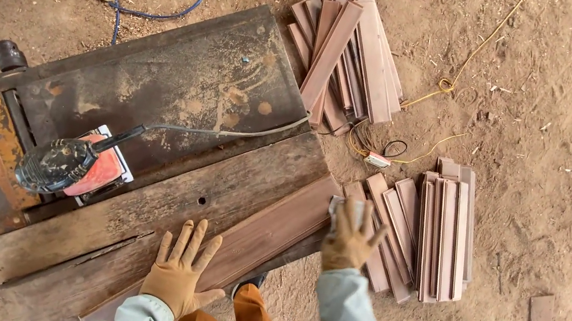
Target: Manually sanding a wooden board with a sanding block or sandpaper.
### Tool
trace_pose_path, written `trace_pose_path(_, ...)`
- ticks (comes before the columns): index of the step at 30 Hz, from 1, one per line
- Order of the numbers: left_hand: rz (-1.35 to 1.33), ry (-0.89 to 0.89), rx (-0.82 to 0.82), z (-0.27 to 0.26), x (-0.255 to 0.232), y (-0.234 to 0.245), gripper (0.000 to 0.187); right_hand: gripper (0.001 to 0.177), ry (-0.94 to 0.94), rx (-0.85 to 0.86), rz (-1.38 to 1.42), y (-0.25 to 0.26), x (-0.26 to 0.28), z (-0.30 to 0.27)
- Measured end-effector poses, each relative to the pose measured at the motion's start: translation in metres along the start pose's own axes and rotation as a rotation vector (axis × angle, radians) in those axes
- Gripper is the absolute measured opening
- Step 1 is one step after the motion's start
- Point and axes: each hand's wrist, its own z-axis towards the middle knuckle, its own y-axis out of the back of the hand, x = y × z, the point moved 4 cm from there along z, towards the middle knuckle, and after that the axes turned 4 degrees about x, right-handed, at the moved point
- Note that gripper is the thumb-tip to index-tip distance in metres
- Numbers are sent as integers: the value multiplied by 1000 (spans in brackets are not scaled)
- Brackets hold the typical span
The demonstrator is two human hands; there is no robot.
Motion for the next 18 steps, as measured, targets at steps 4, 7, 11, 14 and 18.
trace_pose_path(4, 10, 20, 90, 8, 2, -18, 109, 81, 166, 194, -165, -2, 60, -42)
trace_pose_path(7, -140, -215, -832, 17, 5, -35, 114, 111, 206, 465, -294, 18, 45, -12)
trace_pose_path(11, -119, -207, -839, 20, 7, -36, 112, 37, -28, 68, 68, 6, 32, -12)
trace_pose_path(14, -125, -201, -852, 22, 6, -38, 111, 24, 34, 287, 103, -32, 36, -43)
trace_pose_path(18, -126, -192, -806, 20, 8, -39, 106, 31, 71, -45, -110, 46, 23, 12)
